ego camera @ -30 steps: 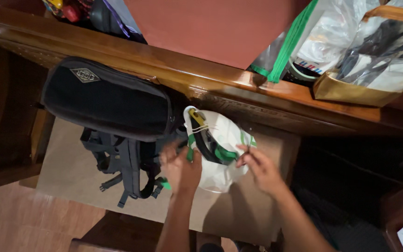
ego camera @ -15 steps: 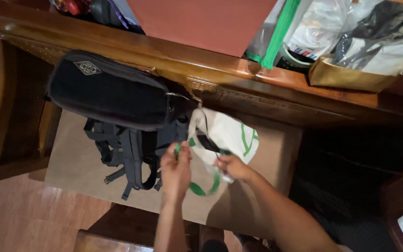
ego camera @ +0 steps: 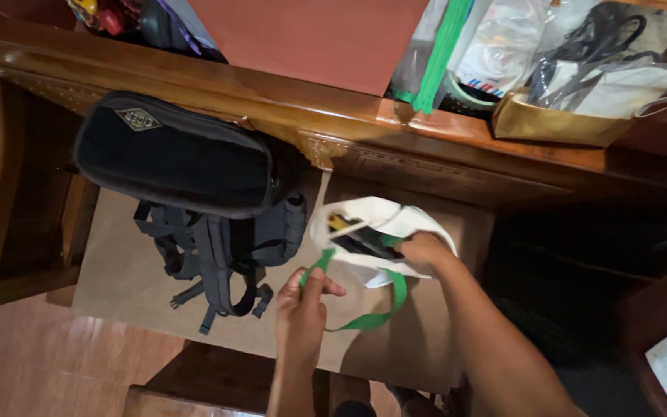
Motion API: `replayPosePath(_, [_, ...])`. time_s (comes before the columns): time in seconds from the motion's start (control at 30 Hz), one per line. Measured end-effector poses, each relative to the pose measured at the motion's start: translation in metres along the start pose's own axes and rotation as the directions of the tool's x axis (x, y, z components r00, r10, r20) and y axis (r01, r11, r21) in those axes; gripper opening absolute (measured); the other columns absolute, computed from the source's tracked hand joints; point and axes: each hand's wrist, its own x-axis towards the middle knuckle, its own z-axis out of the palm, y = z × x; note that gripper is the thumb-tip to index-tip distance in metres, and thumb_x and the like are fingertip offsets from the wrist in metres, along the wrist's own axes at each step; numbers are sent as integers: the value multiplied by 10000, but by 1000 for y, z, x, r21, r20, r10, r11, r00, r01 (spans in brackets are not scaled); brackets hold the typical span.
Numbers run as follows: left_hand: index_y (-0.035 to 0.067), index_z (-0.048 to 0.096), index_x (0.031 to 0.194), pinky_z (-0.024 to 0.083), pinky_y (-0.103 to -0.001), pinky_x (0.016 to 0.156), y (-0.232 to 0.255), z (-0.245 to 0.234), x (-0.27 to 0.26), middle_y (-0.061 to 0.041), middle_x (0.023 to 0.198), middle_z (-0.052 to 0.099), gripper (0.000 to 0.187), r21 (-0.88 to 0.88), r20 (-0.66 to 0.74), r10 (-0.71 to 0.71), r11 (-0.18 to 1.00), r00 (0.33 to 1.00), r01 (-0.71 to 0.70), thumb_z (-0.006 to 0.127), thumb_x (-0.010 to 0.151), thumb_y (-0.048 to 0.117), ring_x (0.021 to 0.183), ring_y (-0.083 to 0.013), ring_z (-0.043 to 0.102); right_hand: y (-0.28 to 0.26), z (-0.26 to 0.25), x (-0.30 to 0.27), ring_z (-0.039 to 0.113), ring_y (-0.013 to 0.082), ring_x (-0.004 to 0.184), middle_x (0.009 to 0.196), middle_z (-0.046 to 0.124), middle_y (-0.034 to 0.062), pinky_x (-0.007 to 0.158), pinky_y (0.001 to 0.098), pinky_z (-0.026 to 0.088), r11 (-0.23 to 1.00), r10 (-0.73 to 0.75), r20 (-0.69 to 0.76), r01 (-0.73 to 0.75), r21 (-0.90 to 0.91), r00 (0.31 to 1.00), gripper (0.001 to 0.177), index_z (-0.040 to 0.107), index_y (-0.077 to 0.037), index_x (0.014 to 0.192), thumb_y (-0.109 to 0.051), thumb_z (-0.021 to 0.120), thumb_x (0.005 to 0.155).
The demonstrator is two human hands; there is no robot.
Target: The person gathers vacuum components from a bedside table and a bag, then connects the motor unit to the extension tube and vacuum head.
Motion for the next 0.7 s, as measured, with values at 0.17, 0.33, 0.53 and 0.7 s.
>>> replayPosePath(0.17, [52,642,819,449,-253,626,9,6,13,-48,734,675,319,139,114,196,968,974,-211,558,1061,242,631,-81,548,-59,-23,-91,585,392,1201,1227,649,259,1061,431,458,991,-134,-354,122,-56,926,644,724,-22,1171,-541,775,795])
replayPosePath(0.33, [65,670,876,542,-267,738,20,9,11,-27,744,682,235,187,112,188,960,976,-206,605,996,257,710,-120,671,-42,4,-104,538,393,1254,1298,553,260,1067,486,471,793,-347,-690,592,147,635,712,509,-3,1405,-401,740,863])
replayPosePath(0.53, [52,690,934,425,-332,670,35,18,-6,-25,754,683,202,179,175,99,975,980,-130,664,958,251,662,-133,607,-12,-13,-120,434,491,1310,1366,410,317,1070,606,417,795,-414,-871,572,-204,264,743,435,-130,1443,-246,809,812])
replayPosePath(0.7, [61,738,949,492,-348,870,39,25,-26,-24,654,699,228,374,249,80,911,965,-172,678,941,281,748,-104,653,-6,-55,-106,555,377,1124,1164,621,191,955,487,498,913,-381,-827,309,-266,414,453,670,-145,1165,-190,845,750])
